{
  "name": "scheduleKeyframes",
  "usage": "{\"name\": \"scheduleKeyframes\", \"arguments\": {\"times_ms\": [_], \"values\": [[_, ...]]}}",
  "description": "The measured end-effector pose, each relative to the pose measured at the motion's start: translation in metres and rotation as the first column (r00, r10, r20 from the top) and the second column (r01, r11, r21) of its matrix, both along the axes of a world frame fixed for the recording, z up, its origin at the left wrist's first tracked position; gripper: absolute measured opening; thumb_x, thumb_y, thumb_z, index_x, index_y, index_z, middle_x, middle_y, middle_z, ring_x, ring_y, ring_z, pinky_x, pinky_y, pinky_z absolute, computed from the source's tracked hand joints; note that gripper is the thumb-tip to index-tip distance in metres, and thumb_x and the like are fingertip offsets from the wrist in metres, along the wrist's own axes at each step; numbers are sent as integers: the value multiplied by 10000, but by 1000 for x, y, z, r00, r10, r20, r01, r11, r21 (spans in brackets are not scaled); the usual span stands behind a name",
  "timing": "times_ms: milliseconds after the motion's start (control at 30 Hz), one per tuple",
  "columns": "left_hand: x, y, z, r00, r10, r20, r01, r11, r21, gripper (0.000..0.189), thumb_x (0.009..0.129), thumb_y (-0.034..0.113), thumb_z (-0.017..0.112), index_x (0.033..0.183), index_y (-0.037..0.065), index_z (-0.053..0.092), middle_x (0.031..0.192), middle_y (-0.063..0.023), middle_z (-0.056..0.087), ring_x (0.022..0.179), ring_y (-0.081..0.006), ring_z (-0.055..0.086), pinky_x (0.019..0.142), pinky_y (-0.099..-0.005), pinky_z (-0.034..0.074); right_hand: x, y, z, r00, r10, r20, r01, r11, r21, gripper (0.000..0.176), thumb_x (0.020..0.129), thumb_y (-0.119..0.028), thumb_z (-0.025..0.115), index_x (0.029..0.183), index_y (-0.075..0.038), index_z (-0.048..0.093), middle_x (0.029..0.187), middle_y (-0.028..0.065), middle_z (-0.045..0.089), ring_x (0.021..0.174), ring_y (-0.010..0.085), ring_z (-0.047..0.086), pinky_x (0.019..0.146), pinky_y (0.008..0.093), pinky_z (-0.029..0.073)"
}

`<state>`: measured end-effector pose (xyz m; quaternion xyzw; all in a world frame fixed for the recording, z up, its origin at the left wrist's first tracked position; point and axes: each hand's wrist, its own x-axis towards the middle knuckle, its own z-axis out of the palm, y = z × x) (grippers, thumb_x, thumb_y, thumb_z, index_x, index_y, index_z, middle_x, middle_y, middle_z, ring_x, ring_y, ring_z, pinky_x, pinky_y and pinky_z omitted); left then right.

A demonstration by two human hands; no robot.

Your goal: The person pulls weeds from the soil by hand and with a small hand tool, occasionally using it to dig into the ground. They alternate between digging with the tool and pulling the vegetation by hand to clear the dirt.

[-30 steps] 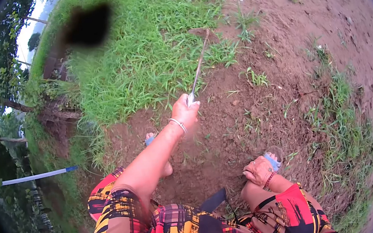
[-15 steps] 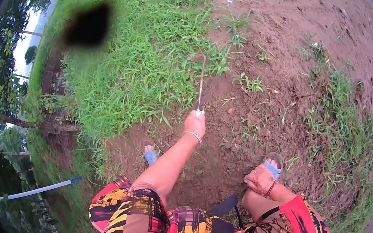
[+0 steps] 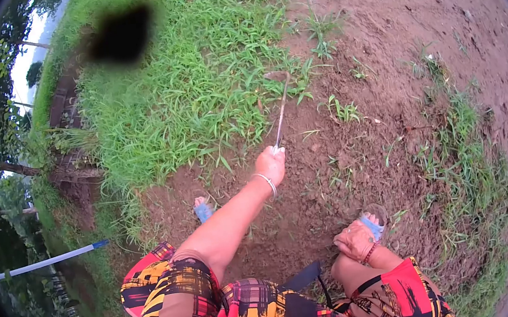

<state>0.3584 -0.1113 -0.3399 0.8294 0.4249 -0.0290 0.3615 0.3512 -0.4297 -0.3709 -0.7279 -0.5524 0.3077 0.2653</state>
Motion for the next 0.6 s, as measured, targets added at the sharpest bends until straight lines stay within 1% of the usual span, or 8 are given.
{"name": "scheduleKeyframes", "arguments": {"times_ms": [33, 167, 233, 333, 433, 467, 533, 600], "values": [[1, 8, 6, 999, 36, -34, -39, 995, -93, 276, 857, 291, 517, 812, 21, 542, 760, -192, 604, 727, -348, 590, 657, -416, 450, 1, 0, 0, 1000, 3, 15, -2, 1000, -14, 200, 790, -320, 525, 723, -148, 601, 634, 105, 575, 632, 314, 550, 646, 432, 411], [21, 29, 19, 982, 39, 182, -37, 999, -14, 272, 868, 290, 514, 789, 31, 535, 678, -147, 578, 625, -290, 560, 598, -384, 436, -1, 0, 1, 1000, -10, 15, 10, 1000, -17, 201, 791, -325, 523, 729, -152, 606, 641, 105, 577, 642, 314, 551, 654, 434, 413], [35, 27, 12, 955, 154, 252, -147, 988, -45, 268, 871, 279, 514, 790, 24, 532, 682, -147, 581, 615, -282, 554, 591, -369, 434, -1, -1, -2, 1000, -15, -14, 14, 999, -41, 201, 788, -327, 526, 734, -152, 608, 644, 100, 580, 656, 308, 556, 659, 432, 416], [-14, -3, -30, 997, -63, -54, 69, 990, 125, 286, 861, 294, 524, 825, 11, 537, 762, -195, 606, 722, -347, 592, 652, -404, 453, -1, -1, -4, 999, -25, -23, 25, 1000, -7, 198, 785, -328, 528, 736, -154, 609, 641, 99, 579, 660, 306, 558, 665, 429, 415], [-8, 1, -6, 995, -92, -41, 94, 994, 57, 292, 856, 301, 529, 825, 12, 546, 789, -212, 608, 774, -373, 594, 679, -425, 455, 0, -1, -1, 1000, -19, -20, 19, 999, -30, 189, 783, -325, 529, 732, -160, 607, 638, 99, 577, 662, 307, 557, 666, 429, 414], [-1, 5, 10, 999, -23, -35, 21, 999, -38, 288, 855, 301, 531, 822, 16, 550, 764, -201, 607, 741, -363, 594, 663, -418, 456, -2, -3, 0, 1000, -17, -26, 16, 999, -30, 189, 783, -325, 529, 732, -160, 607, 638, 99, 577, 662, 307, 557, 666, 429, 414], [1, 21, 7, 994, -24, 107, 23, 1000, 12, 275, 860, 293, 526, 826, 22, 551, 733, -189, 602, 703, -349, 591, 633, -412, 456, 0, -1, -2, 999, -29, -14, 29, 1000, 11, 189, 784, -326, 527, 728, -163, 602, 633, 102, 573, 659, 309, 556, 669, 426, 415], [16, 33, 8, 972, 120, 204, -113, 992, -48, 265, 867, 286, 519, 826, 26, 552, 708, -173, 597, 671, -341, 583, 607, -406, 453, -2, -2, -4, 999, -34, -22, 34, 999, -9, 192, 784, -329, 525, 726, -164, 604, 635, 100, 575, 664, 308, 557, 675, 425, 418]]}}
